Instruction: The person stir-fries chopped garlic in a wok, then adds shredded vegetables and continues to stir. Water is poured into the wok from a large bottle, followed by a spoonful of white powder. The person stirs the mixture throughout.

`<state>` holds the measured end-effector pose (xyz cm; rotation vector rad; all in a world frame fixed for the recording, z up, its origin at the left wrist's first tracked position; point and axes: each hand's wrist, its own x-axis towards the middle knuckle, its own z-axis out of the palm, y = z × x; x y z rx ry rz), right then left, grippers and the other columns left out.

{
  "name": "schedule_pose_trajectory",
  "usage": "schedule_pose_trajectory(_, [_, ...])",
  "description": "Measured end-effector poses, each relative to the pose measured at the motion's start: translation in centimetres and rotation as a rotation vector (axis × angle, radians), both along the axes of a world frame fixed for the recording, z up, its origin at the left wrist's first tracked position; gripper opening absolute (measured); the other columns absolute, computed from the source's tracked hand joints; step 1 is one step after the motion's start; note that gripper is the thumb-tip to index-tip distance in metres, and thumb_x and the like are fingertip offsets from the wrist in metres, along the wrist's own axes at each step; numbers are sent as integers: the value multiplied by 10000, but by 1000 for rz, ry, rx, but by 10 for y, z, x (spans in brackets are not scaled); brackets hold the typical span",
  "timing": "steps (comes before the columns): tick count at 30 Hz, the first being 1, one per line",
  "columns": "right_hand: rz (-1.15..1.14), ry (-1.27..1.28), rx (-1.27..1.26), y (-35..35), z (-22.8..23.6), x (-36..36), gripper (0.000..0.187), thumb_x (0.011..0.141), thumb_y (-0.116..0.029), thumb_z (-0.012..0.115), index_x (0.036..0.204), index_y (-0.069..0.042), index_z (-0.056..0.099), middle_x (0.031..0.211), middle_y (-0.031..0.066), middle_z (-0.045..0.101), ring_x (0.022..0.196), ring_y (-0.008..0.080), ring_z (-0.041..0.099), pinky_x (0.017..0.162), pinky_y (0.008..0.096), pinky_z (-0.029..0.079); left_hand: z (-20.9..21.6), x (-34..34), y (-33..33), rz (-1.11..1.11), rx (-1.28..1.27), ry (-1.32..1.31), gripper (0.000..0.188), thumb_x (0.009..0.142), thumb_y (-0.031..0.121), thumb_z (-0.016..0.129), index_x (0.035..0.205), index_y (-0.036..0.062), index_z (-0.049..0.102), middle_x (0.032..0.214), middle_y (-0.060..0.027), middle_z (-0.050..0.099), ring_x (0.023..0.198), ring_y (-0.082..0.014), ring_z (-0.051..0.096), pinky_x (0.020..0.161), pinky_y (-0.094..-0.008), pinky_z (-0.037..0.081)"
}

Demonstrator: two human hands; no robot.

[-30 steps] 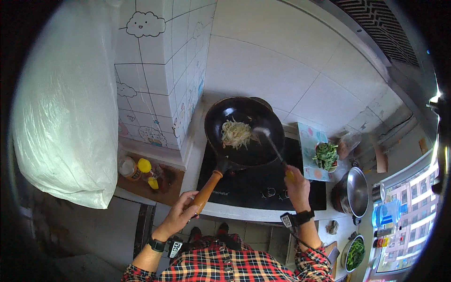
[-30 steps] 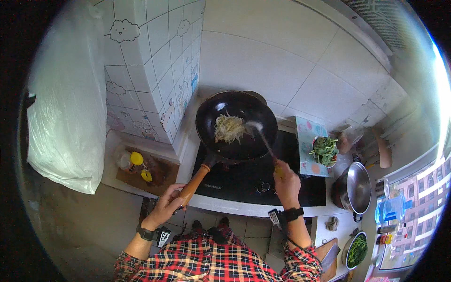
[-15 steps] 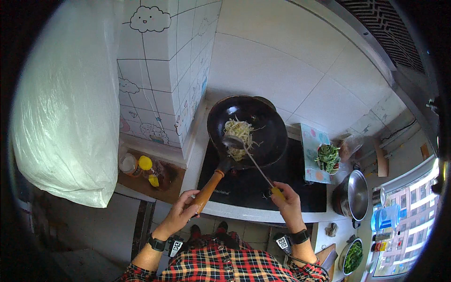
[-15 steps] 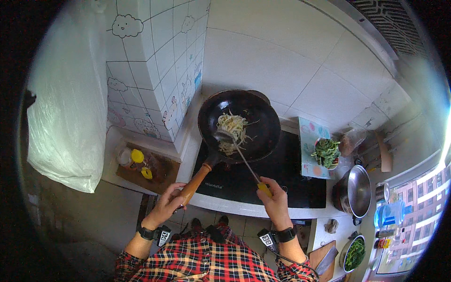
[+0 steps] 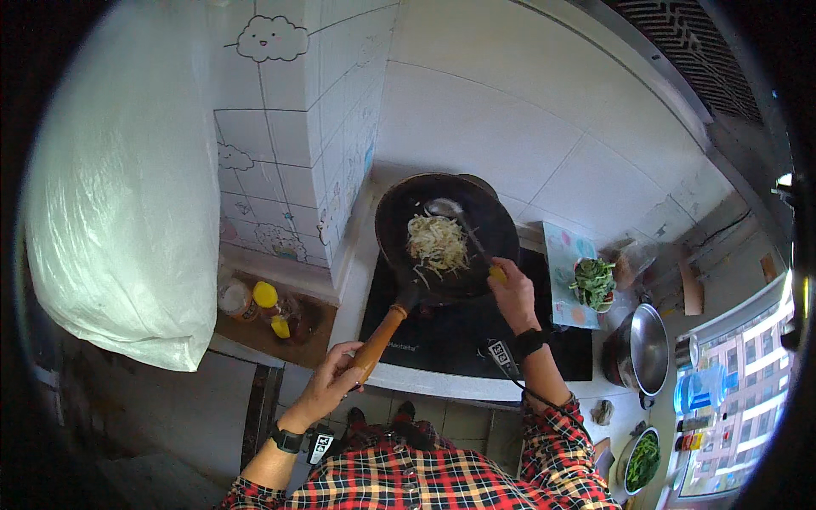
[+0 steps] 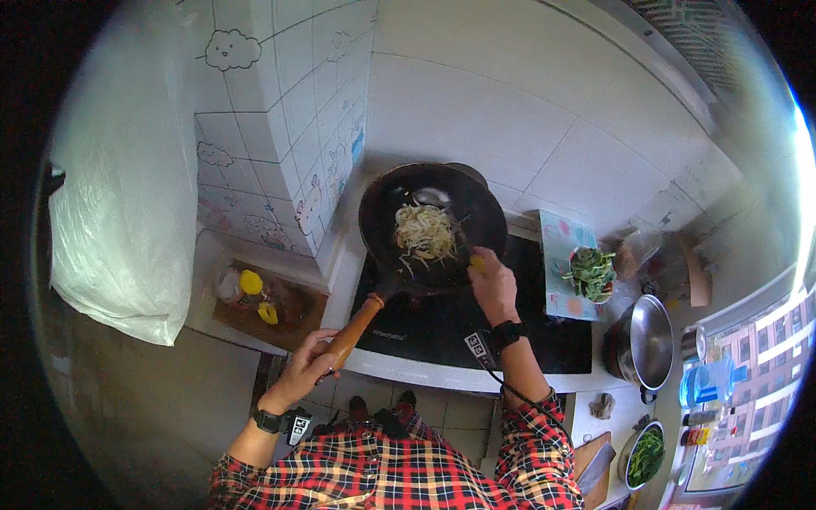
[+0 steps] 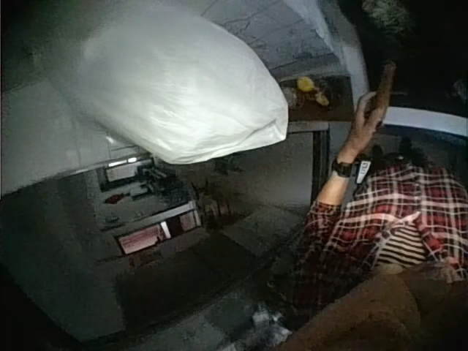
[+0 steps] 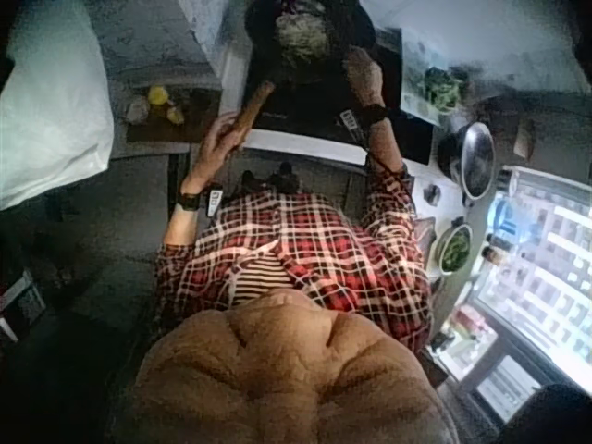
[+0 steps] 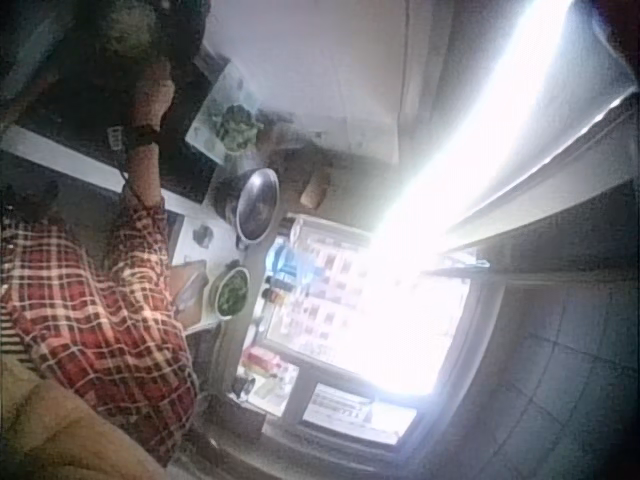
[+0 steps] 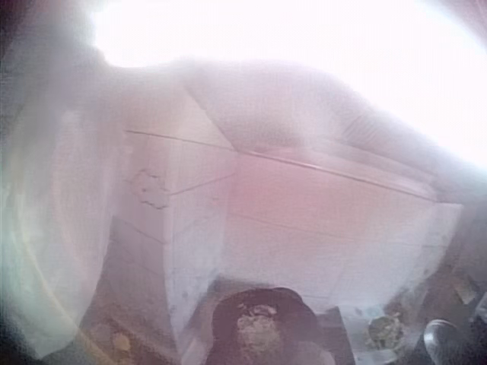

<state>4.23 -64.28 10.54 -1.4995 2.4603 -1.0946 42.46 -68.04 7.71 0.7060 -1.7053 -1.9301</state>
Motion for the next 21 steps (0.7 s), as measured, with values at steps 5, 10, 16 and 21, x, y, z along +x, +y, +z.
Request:
schedule_pose_trajectory(5, [234,-84,68,80,48,19,387,804,-72,681,1188,-89,636,1024,170,696,959,362,671,794,403,534,1,1,-2,-13,-2,-46,438,1000,195,537,1389,65,383,1105,-129,598,929,-149,609,793,-293,546])
schedule_pose_trajectory(10, [136,-33,225,148,77,39,420,780,-56,697,1192,-110,641,1014,169,698,942,349,677,798,388,539,6,1,-1,-1,-2,-36,435,985,190,523,1379,59,391,1043,-121,620,877,-152,612,806,-301,521])
schedule_pose_trajectory(16, [-39,88,80,86,17,13,402,810,-99,696,1200,-141,609,983,188,694,906,384,665,745,439,537,11,0,1,26,-16,-77,435,979,190,519,1375,56,397,1035,-120,628,852,-149,613,810,-303,509])
schedule_pose_trajectory(21, [-181,-18,-48,45,-8,1,377,840,-122,695,1205,-118,600,968,210,691,937,403,658,756,449,535,9,0,0,10,7,-39,436,980,184,520,1377,53,395,1047,-121,621,858,-150,616,816,-307,515])
